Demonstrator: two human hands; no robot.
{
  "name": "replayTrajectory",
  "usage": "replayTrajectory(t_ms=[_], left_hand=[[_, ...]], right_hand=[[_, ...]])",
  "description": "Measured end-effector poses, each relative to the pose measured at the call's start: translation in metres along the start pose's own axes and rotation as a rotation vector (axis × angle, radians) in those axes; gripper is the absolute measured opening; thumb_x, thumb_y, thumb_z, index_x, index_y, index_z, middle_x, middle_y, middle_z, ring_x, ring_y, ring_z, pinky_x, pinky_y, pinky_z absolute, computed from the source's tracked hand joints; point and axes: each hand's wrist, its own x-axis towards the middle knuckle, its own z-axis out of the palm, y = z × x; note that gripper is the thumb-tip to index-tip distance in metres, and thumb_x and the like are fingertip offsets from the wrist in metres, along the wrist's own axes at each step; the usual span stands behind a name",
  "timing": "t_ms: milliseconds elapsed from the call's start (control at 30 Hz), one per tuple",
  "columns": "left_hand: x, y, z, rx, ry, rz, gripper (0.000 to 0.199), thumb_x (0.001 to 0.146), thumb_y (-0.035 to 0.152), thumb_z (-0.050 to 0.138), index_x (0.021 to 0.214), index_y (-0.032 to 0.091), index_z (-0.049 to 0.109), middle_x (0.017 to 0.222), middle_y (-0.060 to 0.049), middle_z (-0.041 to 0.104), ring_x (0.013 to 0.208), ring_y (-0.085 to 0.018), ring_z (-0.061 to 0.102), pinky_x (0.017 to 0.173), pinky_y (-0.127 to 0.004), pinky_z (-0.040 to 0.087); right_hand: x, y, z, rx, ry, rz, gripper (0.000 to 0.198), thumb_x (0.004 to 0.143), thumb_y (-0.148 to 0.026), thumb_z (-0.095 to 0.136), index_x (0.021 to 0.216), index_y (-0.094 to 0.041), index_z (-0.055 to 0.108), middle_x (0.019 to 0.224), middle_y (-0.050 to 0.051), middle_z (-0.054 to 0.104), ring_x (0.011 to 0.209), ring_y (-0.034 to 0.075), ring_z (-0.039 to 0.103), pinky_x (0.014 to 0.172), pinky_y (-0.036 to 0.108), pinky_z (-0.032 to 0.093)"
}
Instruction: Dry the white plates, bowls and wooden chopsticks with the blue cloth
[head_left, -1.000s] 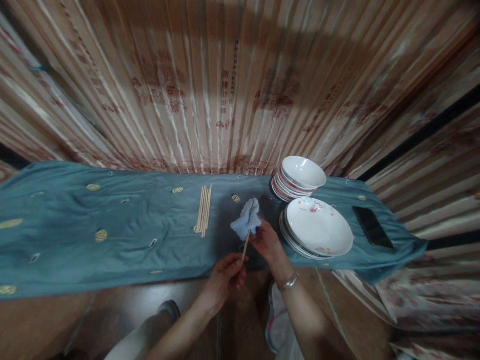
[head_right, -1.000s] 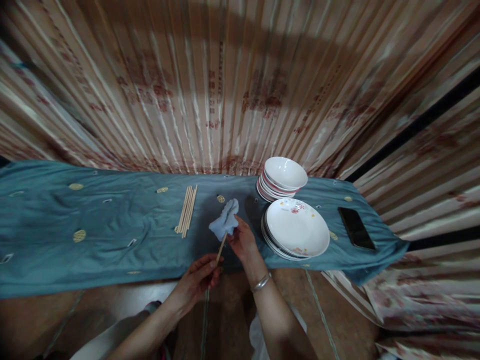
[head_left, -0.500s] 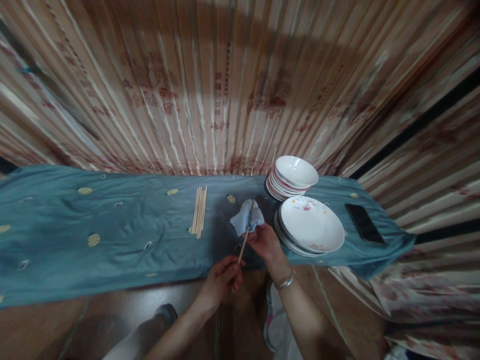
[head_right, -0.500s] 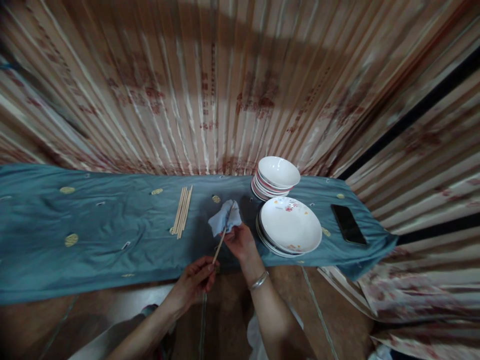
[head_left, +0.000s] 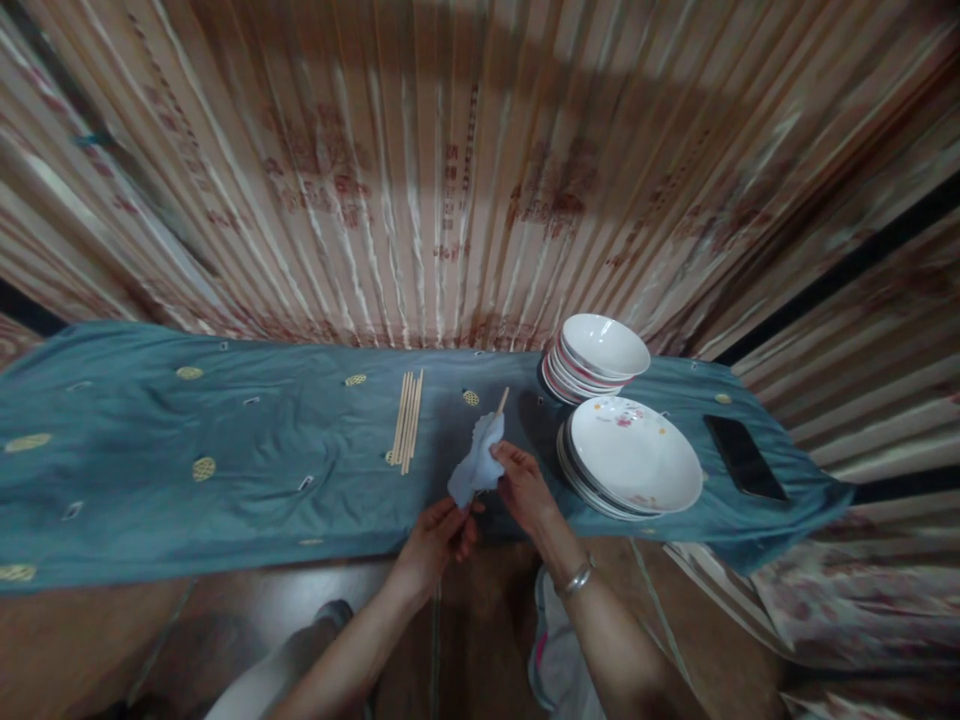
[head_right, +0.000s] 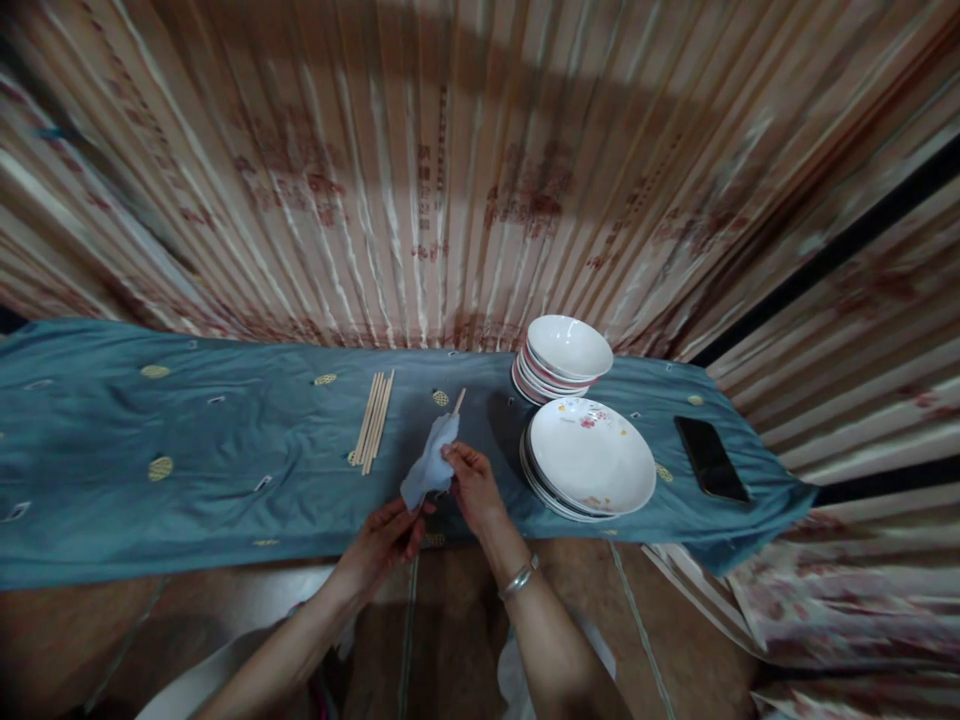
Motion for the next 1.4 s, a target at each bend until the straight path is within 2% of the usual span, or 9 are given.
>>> replayTrajectory(t_ms=[100,200,433,633,833,933,1000,1200,1400], left_hand=[[0.002,0.007,-0.002,-0.044,0.053,0.032,0.04,0.052,0.045,0.081,0.067,0.014,0.062,0.048,0.003,0.054,0.041,-0.006,0.042,0.043,-0.02,0.028],[0.002,0.011,-0.004,-0.077,0.103,0.057,0.035,0.052,0.039,0.081,0.063,0.014,0.06,0.048,0.002,0.054,0.041,-0.006,0.042,0.043,-0.02,0.028],[0.002,0.011,-0.004,-0.059,0.113,0.054,0.04,0.051,0.037,0.083,0.076,0.012,0.065,0.063,-0.005,0.068,0.047,-0.009,0.053,0.047,-0.021,0.037],[0.005,0.011,-0.005,0.019,0.105,0.065,0.039,0.049,0.038,0.084,0.07,0.013,0.063,0.056,-0.001,0.065,0.043,-0.007,0.051,0.044,-0.02,0.034],[0.002,0.009,-0.002,-0.01,0.063,0.032,0.042,0.05,0.043,0.084,0.068,0.012,0.065,0.054,0.0,0.063,0.043,-0.006,0.05,0.044,-0.019,0.034],[0.0,0.006,0.0,-0.021,0.036,-0.005,0.045,0.05,0.047,0.084,0.07,0.011,0.067,0.053,0.0,0.062,0.043,-0.005,0.05,0.045,-0.019,0.033],[-0.002,0.002,0.001,-0.016,0.014,-0.028,0.045,0.05,0.047,0.084,0.07,0.011,0.067,0.053,0.0,0.062,0.043,-0.006,0.05,0.045,-0.019,0.034],[-0.009,-0.01,0.006,0.031,-0.084,-0.091,0.044,0.055,0.051,0.081,0.069,0.012,0.065,0.054,-0.001,0.062,0.043,-0.007,0.05,0.046,-0.02,0.034],[-0.013,-0.022,0.01,0.04,-0.131,-0.138,0.047,0.055,0.055,0.079,0.068,0.013,0.064,0.052,0.0,0.06,0.041,-0.007,0.049,0.044,-0.021,0.032]], right_hand=[[-0.005,0.012,0.006,-0.072,-0.11,0.062,0.026,0.062,-0.038,0.077,0.062,-0.017,0.063,0.051,-0.006,0.055,0.046,0.007,0.043,0.046,0.019,0.034],[-0.007,0.02,0.01,-0.109,-0.141,0.064,0.031,0.061,-0.043,0.078,0.063,-0.017,0.062,0.052,-0.006,0.055,0.048,0.006,0.042,0.048,0.019,0.033],[-0.004,0.013,0.007,-0.135,-0.103,0.045,0.035,0.061,-0.047,0.077,0.061,-0.018,0.059,0.051,-0.006,0.053,0.047,0.007,0.041,0.048,0.021,0.031],[-0.004,0.007,0.006,-0.125,-0.059,0.061,0.034,0.059,-0.046,0.076,0.06,-0.018,0.057,0.051,-0.007,0.052,0.047,0.007,0.04,0.048,0.021,0.031],[-0.002,0.004,0.008,-0.06,-0.057,0.082,0.023,0.057,-0.033,0.076,0.059,-0.019,0.057,0.052,-0.005,0.054,0.05,0.008,0.045,0.05,0.021,0.035],[0.002,0.004,0.008,-0.022,-0.038,0.052,0.018,0.057,-0.027,0.074,0.069,-0.02,0.063,0.06,-0.005,0.06,0.054,0.01,0.049,0.053,0.022,0.038],[0.006,0.003,0.006,-0.001,-0.001,0.016,0.022,0.057,-0.024,0.073,0.078,-0.021,0.065,0.066,-0.005,0.063,0.056,0.01,0.05,0.053,0.022,0.038],[0.022,-0.011,-0.009,0.074,0.093,-0.023,0.022,0.06,-0.03,0.072,0.077,-0.018,0.066,0.063,-0.005,0.063,0.054,0.009,0.051,0.052,0.021,0.038],[0.031,-0.016,-0.023,0.127,0.105,-0.041,0.017,0.069,-0.031,0.069,0.079,-0.017,0.066,0.059,-0.005,0.06,0.052,0.01,0.052,0.052,0.022,0.04]])
